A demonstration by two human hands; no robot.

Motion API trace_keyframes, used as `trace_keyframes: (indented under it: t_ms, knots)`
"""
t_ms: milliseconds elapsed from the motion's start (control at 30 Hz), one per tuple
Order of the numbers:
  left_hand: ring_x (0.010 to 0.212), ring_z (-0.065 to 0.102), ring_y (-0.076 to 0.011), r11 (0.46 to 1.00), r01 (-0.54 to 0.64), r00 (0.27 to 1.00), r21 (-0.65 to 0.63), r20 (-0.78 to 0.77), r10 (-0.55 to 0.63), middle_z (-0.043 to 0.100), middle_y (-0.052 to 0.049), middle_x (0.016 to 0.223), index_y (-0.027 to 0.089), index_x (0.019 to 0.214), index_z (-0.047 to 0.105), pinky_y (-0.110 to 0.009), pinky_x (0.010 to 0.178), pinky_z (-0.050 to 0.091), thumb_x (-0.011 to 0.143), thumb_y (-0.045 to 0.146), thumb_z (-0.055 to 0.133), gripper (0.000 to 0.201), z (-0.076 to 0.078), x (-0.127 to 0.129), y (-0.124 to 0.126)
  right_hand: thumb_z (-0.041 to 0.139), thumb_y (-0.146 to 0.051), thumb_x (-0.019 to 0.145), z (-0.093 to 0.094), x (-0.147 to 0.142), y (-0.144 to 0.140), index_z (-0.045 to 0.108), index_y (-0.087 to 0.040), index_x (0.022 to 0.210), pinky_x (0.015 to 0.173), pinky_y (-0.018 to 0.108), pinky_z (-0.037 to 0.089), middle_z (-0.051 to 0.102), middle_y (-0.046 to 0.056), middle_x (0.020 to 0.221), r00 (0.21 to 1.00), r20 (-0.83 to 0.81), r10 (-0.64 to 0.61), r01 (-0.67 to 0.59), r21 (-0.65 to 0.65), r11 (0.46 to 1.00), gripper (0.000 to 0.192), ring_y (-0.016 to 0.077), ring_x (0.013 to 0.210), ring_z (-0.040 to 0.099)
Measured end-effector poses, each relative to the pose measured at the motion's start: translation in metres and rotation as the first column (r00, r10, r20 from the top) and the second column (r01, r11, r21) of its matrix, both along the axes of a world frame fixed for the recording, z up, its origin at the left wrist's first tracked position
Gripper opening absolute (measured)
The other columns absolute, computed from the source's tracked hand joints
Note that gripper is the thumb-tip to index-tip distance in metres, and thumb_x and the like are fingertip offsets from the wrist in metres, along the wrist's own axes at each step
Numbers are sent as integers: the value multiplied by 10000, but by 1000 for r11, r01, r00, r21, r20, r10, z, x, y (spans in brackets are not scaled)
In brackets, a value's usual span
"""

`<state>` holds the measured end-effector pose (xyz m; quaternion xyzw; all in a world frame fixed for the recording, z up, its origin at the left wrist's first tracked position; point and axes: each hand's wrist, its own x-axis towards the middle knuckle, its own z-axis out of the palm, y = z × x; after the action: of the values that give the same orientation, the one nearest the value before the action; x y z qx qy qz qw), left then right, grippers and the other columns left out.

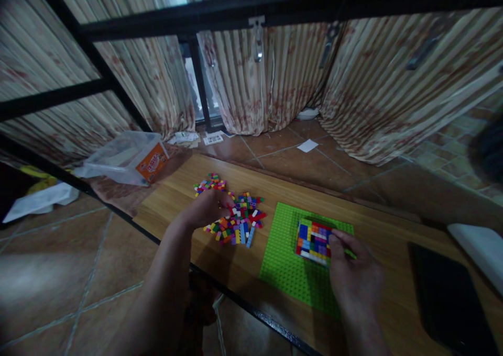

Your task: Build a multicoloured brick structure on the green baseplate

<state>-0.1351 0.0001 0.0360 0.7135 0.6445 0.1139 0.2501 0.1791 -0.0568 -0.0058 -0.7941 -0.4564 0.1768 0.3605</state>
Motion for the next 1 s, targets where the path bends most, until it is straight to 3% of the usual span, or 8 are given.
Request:
trace_keyframes:
  t_ms: [200,400,533,733,1000]
  knots:
    - [927,683,-220,993,-22,998,118,-52,28,743,-86,997,180,1044,737,-290,853,509,770,92,565,336,-1,24,10,536,-473,773,3,-3,1,744,-183,943,848,400,481,723,101,1031,1000,-17,1,0,34,999,395,283,951,654]
    - [1047,654,-236,974,-137,979,181,-126,161,695,-113,1120,191,1110,711,-315,943,485,818,75,485,387,-4,24,21,535,-487,783,1,1,0,745,-204,951,859,420,476,723,100,1047,1000,-13,19,-19,10,1000,390,295,964,651]
    - [1012,656,-222,985,-82,973,153,-202,113,690,-116,1078,178,1100,708,-297,927,487,816,93,489,369,-7,23,24,530,-500,789,0,2,0,744,-208,954,853,423,479,720,100,1052,999,-7,40,-39,19,999,398,296,961,652]
    - [1007,652,-251,995,-34,964,93,-261,57,701,-137,998,159,935,739,-306,874,501,829,191,516,248,-9,34,26,528,-489,794,1,0,0,741,-190,935,841,409,485,718,104,1033,999,-15,42,-42,45,998,393,286,941,658]
    - [955,665,-218,997,-41,980,62,-194,52,727,-101,969,162,958,732,-269,846,498,778,156,557,251,-10,35,22,523,-501,799,-3,4,-1,739,-210,928,831,416,487,721,95,1028,997,31,66,-68,53,996,385,293,943,655]
